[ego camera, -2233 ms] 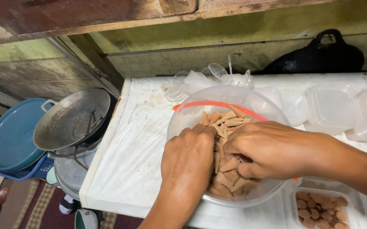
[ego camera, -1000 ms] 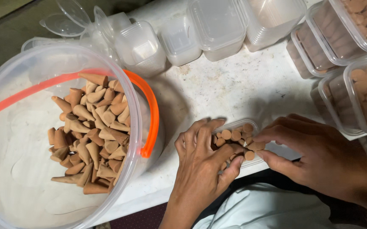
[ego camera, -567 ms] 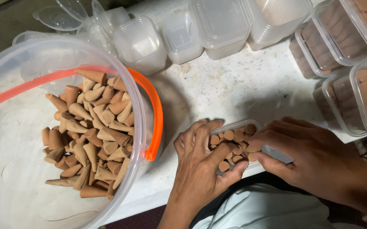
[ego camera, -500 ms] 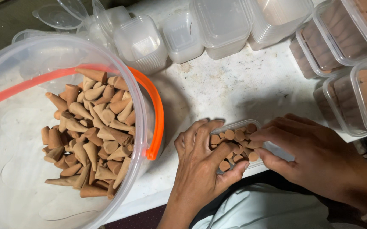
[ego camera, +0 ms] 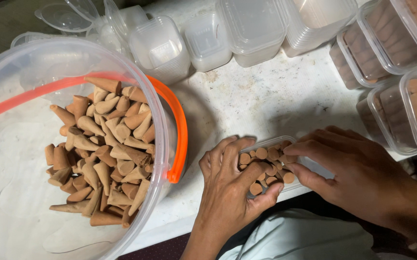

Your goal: The person places incense cones from a large bucket into small plastic containers by hand and then seals the containers with lids.

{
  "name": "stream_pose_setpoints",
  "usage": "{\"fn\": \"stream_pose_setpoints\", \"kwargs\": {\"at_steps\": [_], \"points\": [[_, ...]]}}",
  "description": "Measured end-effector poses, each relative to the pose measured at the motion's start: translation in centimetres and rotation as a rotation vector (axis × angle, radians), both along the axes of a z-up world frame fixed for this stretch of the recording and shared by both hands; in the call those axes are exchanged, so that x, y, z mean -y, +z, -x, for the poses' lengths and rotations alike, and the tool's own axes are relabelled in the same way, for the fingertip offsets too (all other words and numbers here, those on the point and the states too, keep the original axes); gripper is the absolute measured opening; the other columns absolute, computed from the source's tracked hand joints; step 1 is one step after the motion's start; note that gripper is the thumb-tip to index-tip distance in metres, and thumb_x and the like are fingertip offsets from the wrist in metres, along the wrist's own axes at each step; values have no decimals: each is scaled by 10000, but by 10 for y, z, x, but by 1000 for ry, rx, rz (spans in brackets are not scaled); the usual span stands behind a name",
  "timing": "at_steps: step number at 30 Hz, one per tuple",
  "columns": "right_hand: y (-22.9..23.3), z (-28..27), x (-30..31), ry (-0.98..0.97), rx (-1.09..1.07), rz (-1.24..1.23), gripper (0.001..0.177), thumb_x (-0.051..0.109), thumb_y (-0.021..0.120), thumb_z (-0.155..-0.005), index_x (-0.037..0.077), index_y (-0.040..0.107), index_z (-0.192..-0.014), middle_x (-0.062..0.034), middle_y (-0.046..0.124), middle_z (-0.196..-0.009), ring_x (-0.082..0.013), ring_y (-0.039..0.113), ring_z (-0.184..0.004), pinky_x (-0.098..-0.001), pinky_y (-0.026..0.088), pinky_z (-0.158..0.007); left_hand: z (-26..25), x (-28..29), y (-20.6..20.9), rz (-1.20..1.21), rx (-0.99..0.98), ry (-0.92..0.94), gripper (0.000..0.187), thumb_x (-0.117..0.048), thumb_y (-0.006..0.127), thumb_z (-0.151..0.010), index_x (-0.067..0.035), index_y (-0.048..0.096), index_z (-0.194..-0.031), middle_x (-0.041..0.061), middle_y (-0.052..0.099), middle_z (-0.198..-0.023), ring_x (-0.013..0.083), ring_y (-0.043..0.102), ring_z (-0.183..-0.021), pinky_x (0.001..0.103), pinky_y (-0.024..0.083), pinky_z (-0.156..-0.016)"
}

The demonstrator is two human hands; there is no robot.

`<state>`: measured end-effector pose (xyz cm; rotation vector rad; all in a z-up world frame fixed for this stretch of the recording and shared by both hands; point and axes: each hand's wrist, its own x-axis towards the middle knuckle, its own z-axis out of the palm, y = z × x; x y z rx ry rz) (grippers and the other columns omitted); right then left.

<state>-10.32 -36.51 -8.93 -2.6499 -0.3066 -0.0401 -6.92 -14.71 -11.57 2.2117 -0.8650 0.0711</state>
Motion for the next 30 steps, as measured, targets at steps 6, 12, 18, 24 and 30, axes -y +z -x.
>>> {"fn": "stream_pose_setpoints", "kwargs": {"at_steps": [6, 12, 18, 24, 30], "points": [[-10, 1, 0, 45, 41, 52, 237, 251, 720, -833, 236, 685, -1068, 87, 727, -929, -207, 652, -835, -371, 503, -772, 0, 0, 0, 6, 12, -7, 277, -421, 681, -878, -160, 679, -970, 82, 503, -1342, 353, 464, -1276, 524, 351, -940], [-13, 4, -4, 28, 77, 51, 255, 238, 725, -833, 242, 689, -1086, 115, 737, -987, -208, 648, -850, -370, 518, -773, -5, 0, 6, -108, 0, -32, 398, -471, 598, -905, -229, 662, -1215, 97, 464, -1383, 356, 426, -1273, 562, 374, -867], [-3, 0, -8, 47, 207, 55, 165, 163, 777, -812, 195, 720, -964, 78, 712, -941, -223, 562, -751, -334, 471, -686, -4, 1, 5, -61, -2, -22, 353, -456, 624, -901, -227, 671, -1167, 88, 489, -1357, 350, 457, -1274, 532, 365, -915], [-6, 3, -5, 18, 223, 103, 82, 218, 738, -859, 226, 712, -936, 88, 689, -964, -243, 531, -732, -364, 446, -698, -5, 1, 7, -36, 5, -23, 297, -425, 641, -892, -181, 653, -1062, 83, 503, -1330, 326, 475, -1264, 520, 367, -894], [-10, 5, -4, 37, 221, 133, 205, 207, 743, -836, 248, 714, -1034, 85, 681, -985, -268, 503, -719, -395, 448, -663, -5, 1, 5, -43, 0, -37, 330, -426, 637, -886, -145, 632, -1060, 85, 506, -1327, 330, 479, -1246, 517, 365, -893]]}}
